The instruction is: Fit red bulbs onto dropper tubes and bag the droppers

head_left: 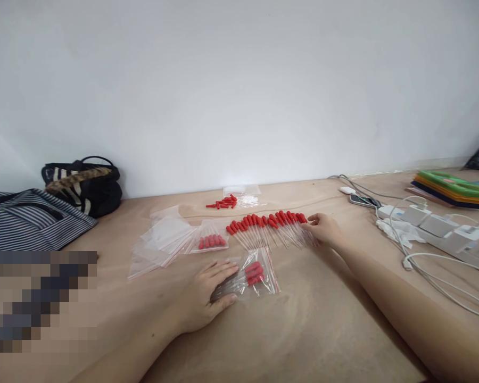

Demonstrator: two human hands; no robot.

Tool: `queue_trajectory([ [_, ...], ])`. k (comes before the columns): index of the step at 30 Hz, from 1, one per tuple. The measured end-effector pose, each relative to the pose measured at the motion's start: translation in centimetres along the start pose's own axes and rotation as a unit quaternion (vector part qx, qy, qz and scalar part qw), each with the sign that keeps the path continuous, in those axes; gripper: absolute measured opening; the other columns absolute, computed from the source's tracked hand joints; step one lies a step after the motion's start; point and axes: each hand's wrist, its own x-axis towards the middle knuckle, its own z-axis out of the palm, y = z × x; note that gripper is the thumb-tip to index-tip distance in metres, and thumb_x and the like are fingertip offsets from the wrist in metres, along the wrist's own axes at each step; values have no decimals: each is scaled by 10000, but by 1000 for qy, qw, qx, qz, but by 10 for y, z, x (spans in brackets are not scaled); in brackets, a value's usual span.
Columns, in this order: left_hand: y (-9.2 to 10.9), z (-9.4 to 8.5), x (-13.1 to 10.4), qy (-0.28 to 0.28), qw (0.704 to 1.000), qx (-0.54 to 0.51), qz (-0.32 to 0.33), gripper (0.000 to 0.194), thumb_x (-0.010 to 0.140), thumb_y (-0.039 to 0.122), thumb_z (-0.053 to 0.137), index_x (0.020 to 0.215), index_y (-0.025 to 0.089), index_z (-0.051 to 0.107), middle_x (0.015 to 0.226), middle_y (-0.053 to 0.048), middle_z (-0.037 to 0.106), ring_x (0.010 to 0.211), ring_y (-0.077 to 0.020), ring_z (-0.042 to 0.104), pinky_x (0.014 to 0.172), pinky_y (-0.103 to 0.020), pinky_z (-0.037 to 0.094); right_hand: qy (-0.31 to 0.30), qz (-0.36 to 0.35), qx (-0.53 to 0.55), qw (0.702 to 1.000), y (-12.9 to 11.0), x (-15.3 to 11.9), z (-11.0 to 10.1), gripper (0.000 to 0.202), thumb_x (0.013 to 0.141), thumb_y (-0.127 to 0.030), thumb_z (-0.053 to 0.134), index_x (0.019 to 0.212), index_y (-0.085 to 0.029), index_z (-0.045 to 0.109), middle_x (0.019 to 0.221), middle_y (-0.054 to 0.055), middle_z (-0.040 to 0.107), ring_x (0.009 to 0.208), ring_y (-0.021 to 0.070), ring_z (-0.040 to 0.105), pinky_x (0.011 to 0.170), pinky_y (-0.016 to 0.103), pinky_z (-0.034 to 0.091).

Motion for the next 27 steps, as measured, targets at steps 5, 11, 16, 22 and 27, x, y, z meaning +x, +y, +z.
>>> queue_trajectory([
  [5,2,-2,0,-2,1000,4,2,458,807,380,489,1243,251,436,1302,-41,459,1209,-240,386,1025,-463,273,-1,15,15,1000,-5,0,8,314,581,-266,635,856,-117,606,717,108,646,666,211,593,550,267,404],
  [11,0,-1,-1,-6,1000,1,-3,458,809,390,484,1244,254,434,1305,-37,456,1210,-242,385,1030,-465,264,-8,23,82,996,-7,5,-4,428,614,-242,602,1016,-107,547,731,82,631,654,184,590,561,268,433],
  [16,3,-2,-1,-12,1000,2,-14,462,808,396,480,1241,239,441,1308,-48,451,1215,-253,374,1018,-468,287,-115,-44,336,934,-23,-27,-8,674,633,-261,603,1235,-172,312,613,-42,548,468,112,504,454,244,408],
  [22,4,-3,-1,-30,999,28,-14,467,824,395,452,1262,242,405,1324,-44,431,1227,-239,358,1027,-468,264,-216,-92,368,900,-37,-73,12,614,712,-331,573,1217,-195,251,636,-47,537,523,119,541,527,272,444],
  [27,5,-3,0,-31,999,29,-22,475,819,395,456,1259,221,413,1323,-56,431,1229,-245,355,1028,-469,264,-233,-49,429,871,-40,-81,21,499,723,-382,565,1107,-212,296,611,-60,520,510,113,543,513,259,438],
])
